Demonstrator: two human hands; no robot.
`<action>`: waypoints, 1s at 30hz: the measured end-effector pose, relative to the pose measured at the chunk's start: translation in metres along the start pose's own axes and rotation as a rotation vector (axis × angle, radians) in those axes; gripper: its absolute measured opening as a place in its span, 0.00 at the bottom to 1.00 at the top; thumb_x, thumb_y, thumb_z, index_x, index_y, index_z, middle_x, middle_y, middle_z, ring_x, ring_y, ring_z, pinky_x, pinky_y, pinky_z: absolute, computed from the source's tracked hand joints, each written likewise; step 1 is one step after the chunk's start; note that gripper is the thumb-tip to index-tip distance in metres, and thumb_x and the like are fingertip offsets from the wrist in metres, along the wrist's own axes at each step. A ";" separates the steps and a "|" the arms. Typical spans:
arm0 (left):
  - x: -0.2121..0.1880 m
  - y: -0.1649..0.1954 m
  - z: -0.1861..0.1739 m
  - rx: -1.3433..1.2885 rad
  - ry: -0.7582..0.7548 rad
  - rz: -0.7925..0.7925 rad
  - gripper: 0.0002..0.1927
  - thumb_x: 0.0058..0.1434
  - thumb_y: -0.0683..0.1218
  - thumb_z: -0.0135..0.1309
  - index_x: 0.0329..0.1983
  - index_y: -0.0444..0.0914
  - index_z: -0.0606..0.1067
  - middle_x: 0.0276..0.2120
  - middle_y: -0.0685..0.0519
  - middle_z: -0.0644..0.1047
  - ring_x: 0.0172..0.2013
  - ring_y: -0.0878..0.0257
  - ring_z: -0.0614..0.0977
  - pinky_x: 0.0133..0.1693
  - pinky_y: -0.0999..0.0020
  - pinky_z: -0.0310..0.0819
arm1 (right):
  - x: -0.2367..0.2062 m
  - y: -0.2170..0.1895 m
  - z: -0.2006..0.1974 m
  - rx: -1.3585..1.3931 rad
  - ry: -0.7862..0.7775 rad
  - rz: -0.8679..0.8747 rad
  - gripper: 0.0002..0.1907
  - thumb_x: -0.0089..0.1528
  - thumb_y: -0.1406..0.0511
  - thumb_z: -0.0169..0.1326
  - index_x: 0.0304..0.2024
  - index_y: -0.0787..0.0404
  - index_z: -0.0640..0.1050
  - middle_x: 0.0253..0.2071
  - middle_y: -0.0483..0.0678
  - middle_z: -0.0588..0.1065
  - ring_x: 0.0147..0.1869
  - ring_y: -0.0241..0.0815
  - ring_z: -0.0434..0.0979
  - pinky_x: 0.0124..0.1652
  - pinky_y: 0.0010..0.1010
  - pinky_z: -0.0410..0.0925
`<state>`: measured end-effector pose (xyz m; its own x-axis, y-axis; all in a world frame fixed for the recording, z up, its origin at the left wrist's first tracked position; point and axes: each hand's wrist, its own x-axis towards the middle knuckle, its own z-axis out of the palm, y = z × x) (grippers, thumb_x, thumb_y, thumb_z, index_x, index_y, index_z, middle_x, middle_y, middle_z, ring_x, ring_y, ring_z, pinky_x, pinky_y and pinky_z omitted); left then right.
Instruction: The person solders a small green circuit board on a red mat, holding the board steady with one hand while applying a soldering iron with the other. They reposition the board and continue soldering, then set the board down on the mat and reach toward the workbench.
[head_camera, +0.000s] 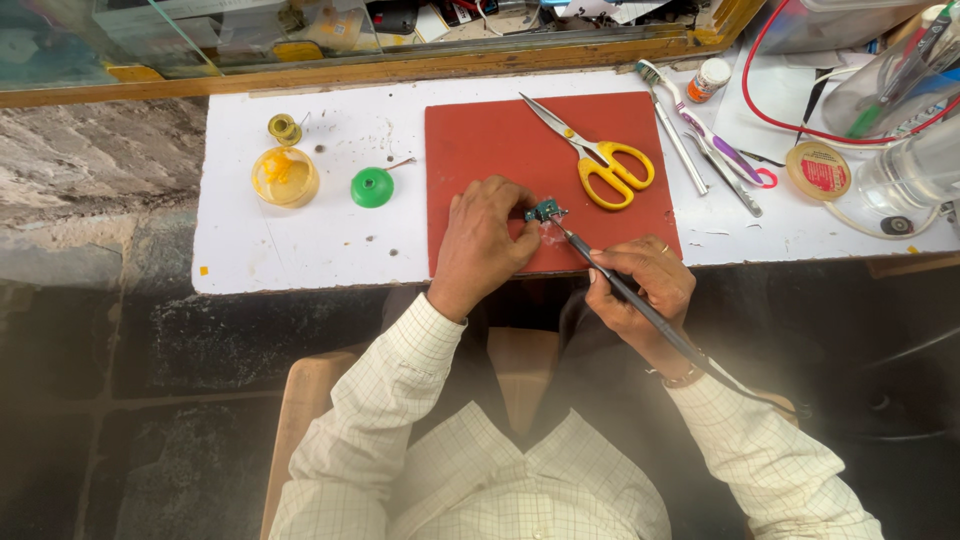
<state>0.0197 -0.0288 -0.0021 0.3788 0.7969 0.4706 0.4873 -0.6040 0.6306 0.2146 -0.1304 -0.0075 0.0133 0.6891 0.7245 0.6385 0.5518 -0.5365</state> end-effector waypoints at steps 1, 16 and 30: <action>0.000 0.000 0.000 0.001 -0.006 -0.006 0.10 0.55 0.44 0.61 0.40 0.40 0.77 0.39 0.55 0.77 0.44 0.56 0.76 0.49 0.59 0.66 | 0.000 0.000 0.000 0.004 -0.001 0.008 0.13 0.56 0.74 0.63 0.43 0.64 0.80 0.35 0.49 0.79 0.38 0.44 0.78 0.40 0.30 0.71; 0.002 -0.002 0.000 -0.029 -0.048 -0.014 0.10 0.55 0.44 0.61 0.39 0.39 0.77 0.38 0.54 0.77 0.43 0.56 0.77 0.49 0.60 0.67 | 0.002 -0.001 0.002 -0.090 -0.014 -0.108 0.13 0.54 0.76 0.63 0.41 0.65 0.80 0.35 0.49 0.79 0.37 0.44 0.78 0.40 0.32 0.70; 0.002 -0.007 0.003 -0.015 -0.018 0.014 0.11 0.55 0.44 0.60 0.41 0.39 0.76 0.39 0.53 0.76 0.45 0.53 0.76 0.50 0.58 0.67 | 0.002 -0.008 0.006 -0.219 -0.010 -0.222 0.14 0.55 0.76 0.65 0.44 0.66 0.82 0.38 0.49 0.79 0.38 0.46 0.79 0.41 0.34 0.72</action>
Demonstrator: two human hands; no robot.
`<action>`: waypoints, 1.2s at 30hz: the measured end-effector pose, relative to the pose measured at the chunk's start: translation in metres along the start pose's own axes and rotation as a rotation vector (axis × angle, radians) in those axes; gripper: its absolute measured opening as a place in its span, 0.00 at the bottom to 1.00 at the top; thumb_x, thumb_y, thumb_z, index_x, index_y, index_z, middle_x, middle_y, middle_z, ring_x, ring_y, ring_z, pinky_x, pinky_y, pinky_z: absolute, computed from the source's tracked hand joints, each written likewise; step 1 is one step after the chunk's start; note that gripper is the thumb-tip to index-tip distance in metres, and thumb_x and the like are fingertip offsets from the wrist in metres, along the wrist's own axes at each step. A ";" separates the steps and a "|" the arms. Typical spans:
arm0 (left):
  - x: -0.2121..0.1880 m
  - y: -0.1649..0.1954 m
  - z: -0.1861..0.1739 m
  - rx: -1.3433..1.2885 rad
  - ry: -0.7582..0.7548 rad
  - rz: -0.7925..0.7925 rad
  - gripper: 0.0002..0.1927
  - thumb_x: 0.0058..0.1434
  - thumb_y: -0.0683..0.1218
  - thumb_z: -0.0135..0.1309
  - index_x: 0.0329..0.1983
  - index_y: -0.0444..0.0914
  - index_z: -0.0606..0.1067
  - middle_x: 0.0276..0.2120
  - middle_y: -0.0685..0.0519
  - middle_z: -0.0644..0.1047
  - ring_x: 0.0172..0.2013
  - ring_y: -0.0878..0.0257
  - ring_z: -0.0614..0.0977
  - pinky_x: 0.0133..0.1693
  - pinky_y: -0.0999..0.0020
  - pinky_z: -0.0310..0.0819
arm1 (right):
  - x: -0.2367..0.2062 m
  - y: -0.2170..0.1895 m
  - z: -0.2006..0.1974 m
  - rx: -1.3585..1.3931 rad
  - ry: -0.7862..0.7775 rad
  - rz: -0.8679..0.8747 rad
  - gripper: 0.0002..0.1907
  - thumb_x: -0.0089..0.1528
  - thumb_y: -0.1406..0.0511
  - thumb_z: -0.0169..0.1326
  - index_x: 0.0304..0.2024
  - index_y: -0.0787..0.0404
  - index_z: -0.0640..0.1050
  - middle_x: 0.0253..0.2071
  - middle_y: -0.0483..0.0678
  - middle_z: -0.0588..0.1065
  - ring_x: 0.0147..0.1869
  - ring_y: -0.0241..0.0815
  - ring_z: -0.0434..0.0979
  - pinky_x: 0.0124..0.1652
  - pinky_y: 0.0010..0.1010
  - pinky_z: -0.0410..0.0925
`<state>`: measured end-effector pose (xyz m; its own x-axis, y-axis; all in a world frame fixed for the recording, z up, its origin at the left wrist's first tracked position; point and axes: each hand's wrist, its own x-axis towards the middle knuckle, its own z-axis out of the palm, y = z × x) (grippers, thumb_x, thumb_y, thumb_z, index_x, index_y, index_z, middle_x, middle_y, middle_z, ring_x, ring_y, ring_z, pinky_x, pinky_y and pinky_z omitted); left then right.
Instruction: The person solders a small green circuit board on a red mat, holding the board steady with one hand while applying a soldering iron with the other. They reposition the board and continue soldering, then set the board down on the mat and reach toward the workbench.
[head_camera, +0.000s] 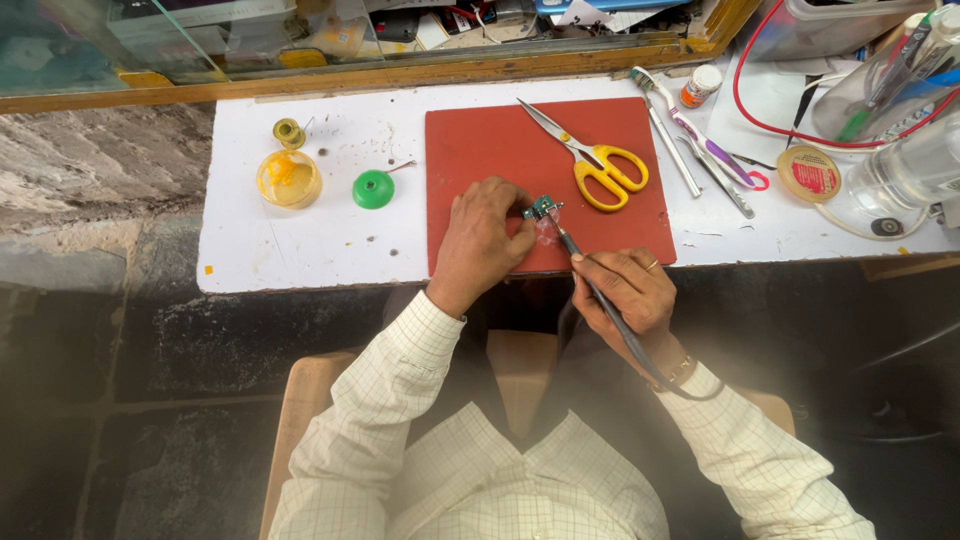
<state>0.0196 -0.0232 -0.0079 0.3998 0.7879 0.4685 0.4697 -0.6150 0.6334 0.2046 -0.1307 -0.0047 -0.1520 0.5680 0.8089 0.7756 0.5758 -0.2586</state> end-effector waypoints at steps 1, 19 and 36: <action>0.000 0.000 0.000 0.003 0.000 -0.003 0.11 0.56 0.44 0.60 0.41 0.39 0.76 0.39 0.53 0.76 0.45 0.53 0.76 0.50 0.58 0.67 | 0.000 0.001 0.000 0.001 0.006 -0.001 0.14 0.55 0.76 0.65 0.44 0.66 0.82 0.38 0.49 0.79 0.38 0.46 0.80 0.41 0.34 0.72; 0.000 0.005 -0.001 -0.009 -0.008 -0.029 0.11 0.57 0.42 0.59 0.43 0.39 0.76 0.39 0.54 0.76 0.45 0.57 0.78 0.49 0.60 0.67 | -0.010 0.009 -0.004 0.183 0.041 0.207 0.12 0.57 0.75 0.63 0.44 0.65 0.80 0.38 0.50 0.80 0.40 0.44 0.80 0.42 0.31 0.72; 0.002 0.004 0.000 -0.007 -0.006 -0.041 0.10 0.56 0.43 0.59 0.42 0.39 0.78 0.39 0.53 0.77 0.45 0.56 0.78 0.50 0.59 0.67 | -0.005 0.007 -0.004 0.154 0.027 0.217 0.12 0.56 0.75 0.64 0.43 0.65 0.80 0.38 0.50 0.80 0.39 0.45 0.79 0.42 0.31 0.72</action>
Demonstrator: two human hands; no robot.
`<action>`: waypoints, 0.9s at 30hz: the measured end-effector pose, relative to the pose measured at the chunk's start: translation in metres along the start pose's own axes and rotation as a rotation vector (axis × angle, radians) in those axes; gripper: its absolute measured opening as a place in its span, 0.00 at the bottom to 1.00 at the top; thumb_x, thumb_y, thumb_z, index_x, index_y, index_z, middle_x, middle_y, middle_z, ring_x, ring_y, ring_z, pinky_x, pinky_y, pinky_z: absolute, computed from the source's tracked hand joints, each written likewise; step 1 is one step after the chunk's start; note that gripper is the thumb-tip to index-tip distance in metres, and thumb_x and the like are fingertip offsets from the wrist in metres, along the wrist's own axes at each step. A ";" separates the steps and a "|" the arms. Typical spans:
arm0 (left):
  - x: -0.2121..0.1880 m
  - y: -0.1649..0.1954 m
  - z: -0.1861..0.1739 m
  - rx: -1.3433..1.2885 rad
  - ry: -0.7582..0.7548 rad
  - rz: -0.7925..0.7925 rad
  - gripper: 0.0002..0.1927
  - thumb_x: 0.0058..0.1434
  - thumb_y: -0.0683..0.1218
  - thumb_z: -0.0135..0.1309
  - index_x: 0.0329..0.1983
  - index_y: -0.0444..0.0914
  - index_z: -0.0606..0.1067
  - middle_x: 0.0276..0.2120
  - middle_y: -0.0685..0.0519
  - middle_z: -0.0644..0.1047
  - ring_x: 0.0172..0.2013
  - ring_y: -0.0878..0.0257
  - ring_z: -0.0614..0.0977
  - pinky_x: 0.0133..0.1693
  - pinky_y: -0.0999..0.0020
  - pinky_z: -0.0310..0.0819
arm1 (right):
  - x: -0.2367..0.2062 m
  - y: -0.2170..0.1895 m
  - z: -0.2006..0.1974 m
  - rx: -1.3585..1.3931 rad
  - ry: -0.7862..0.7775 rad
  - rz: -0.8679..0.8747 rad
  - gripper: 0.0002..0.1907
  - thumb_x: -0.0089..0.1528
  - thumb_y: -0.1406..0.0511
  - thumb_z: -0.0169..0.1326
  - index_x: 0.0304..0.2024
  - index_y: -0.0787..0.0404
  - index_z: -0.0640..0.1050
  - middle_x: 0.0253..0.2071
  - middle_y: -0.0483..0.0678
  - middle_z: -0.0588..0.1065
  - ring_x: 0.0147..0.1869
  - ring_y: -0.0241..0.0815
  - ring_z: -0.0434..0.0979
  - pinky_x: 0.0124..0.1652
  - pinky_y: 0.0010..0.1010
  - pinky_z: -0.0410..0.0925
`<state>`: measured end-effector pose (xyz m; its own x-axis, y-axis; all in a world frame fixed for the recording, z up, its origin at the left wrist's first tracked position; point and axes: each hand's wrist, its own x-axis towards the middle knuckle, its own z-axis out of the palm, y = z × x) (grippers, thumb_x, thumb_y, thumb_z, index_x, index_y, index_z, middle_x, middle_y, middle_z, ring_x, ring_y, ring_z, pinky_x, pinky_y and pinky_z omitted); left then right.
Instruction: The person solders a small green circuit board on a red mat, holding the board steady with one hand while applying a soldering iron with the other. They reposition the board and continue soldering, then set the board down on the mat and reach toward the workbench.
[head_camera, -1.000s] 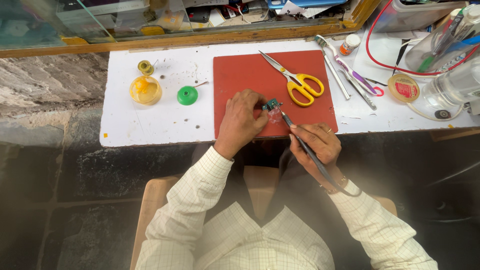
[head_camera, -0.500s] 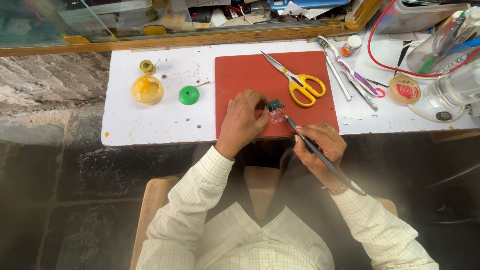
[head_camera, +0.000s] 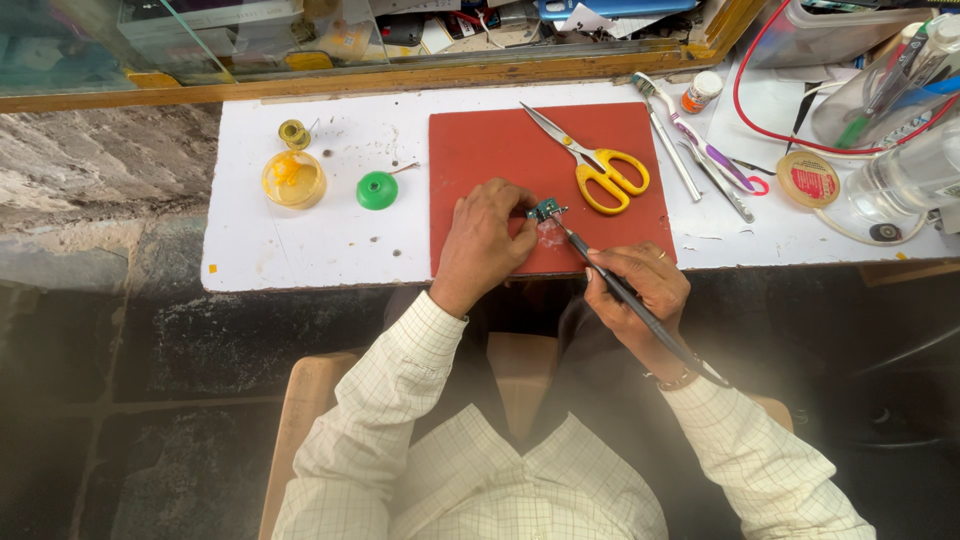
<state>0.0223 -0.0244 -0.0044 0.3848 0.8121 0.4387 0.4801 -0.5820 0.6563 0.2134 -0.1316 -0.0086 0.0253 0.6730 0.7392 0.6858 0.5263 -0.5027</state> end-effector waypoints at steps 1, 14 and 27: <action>0.000 0.000 0.000 0.001 -0.003 -0.001 0.10 0.57 0.43 0.59 0.42 0.39 0.78 0.39 0.54 0.77 0.45 0.56 0.78 0.50 0.59 0.67 | 0.000 0.000 0.000 -0.007 -0.003 -0.003 0.12 0.56 0.75 0.64 0.43 0.65 0.80 0.38 0.50 0.80 0.39 0.45 0.79 0.42 0.31 0.72; 0.000 -0.002 0.001 0.010 -0.008 0.010 0.10 0.56 0.43 0.59 0.42 0.39 0.78 0.39 0.53 0.77 0.45 0.55 0.77 0.49 0.59 0.67 | 0.003 -0.006 0.001 -0.052 -0.002 -0.001 0.12 0.57 0.76 0.64 0.43 0.65 0.81 0.38 0.50 0.80 0.38 0.45 0.78 0.40 0.30 0.71; -0.001 0.000 0.000 0.018 -0.004 0.015 0.10 0.56 0.43 0.60 0.42 0.40 0.78 0.39 0.54 0.77 0.45 0.55 0.77 0.49 0.59 0.67 | 0.004 -0.004 -0.001 -0.002 0.015 -0.022 0.13 0.57 0.76 0.64 0.44 0.65 0.80 0.38 0.51 0.80 0.39 0.45 0.79 0.40 0.30 0.72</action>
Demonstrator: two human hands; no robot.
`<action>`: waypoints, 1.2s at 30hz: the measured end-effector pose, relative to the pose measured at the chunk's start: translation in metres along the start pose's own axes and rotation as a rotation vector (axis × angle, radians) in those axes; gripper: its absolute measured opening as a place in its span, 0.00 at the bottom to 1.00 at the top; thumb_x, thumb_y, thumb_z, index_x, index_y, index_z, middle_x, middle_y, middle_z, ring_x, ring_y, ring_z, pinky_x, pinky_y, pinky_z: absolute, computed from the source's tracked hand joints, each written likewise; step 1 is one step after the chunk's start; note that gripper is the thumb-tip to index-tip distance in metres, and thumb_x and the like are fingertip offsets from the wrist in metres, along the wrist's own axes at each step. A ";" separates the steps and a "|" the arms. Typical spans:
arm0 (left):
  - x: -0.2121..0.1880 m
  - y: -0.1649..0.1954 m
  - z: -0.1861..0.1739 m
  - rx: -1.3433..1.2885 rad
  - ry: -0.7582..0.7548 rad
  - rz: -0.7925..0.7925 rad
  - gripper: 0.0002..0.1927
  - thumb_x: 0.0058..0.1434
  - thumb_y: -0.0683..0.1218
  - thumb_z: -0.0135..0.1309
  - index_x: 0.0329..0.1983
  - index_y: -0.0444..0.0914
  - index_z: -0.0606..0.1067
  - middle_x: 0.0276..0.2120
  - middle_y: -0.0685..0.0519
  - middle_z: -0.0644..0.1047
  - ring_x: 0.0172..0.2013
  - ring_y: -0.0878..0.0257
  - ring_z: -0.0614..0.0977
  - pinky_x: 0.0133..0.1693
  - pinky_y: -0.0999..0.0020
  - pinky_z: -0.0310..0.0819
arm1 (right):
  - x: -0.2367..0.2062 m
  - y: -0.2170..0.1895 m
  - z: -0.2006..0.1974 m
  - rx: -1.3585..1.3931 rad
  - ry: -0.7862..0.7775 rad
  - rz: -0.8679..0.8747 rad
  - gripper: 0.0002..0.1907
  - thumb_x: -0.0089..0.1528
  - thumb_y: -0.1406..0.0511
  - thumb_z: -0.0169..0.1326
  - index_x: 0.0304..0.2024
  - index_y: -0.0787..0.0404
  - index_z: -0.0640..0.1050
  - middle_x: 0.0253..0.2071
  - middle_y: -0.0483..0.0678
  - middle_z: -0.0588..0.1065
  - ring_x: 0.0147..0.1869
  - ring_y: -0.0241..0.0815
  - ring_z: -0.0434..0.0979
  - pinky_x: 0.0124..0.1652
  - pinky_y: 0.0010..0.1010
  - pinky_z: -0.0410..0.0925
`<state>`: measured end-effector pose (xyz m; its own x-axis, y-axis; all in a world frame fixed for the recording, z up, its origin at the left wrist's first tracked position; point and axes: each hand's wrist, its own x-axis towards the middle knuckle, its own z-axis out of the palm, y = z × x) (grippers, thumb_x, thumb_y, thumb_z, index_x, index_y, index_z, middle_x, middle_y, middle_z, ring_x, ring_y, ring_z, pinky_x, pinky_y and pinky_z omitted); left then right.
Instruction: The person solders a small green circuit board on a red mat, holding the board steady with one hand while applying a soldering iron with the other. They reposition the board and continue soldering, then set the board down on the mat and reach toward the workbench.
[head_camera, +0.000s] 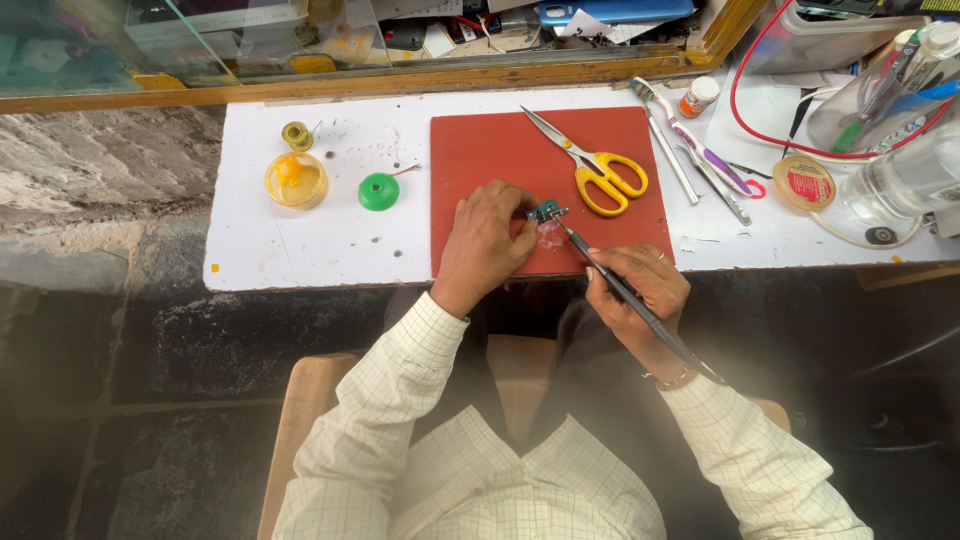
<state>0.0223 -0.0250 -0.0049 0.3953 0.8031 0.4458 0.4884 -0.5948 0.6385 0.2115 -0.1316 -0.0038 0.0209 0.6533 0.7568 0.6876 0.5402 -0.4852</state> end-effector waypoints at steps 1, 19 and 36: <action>0.000 0.000 0.000 -0.003 0.000 0.001 0.10 0.56 0.43 0.59 0.42 0.40 0.78 0.40 0.54 0.77 0.45 0.56 0.77 0.49 0.59 0.67 | 0.000 0.000 0.000 -0.005 -0.002 -0.002 0.13 0.57 0.76 0.64 0.44 0.65 0.80 0.38 0.51 0.80 0.38 0.45 0.79 0.40 0.30 0.72; -0.001 -0.004 0.003 0.016 0.003 0.030 0.12 0.56 0.44 0.59 0.44 0.40 0.77 0.41 0.53 0.76 0.46 0.55 0.77 0.48 0.59 0.67 | 0.001 0.001 0.001 -0.013 -0.030 0.009 0.12 0.56 0.75 0.63 0.43 0.65 0.80 0.37 0.50 0.80 0.38 0.44 0.79 0.40 0.30 0.71; 0.000 -0.007 0.005 0.024 0.002 0.036 0.12 0.56 0.44 0.60 0.44 0.40 0.77 0.41 0.53 0.76 0.46 0.54 0.77 0.48 0.58 0.67 | 0.002 0.001 0.001 -0.055 -0.021 -0.029 0.11 0.57 0.75 0.64 0.43 0.66 0.81 0.37 0.50 0.80 0.38 0.45 0.79 0.39 0.31 0.71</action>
<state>0.0226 -0.0207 -0.0124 0.4115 0.7810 0.4698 0.4925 -0.6242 0.6064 0.2111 -0.1293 -0.0032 -0.0148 0.6490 0.7606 0.7266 0.5296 -0.4377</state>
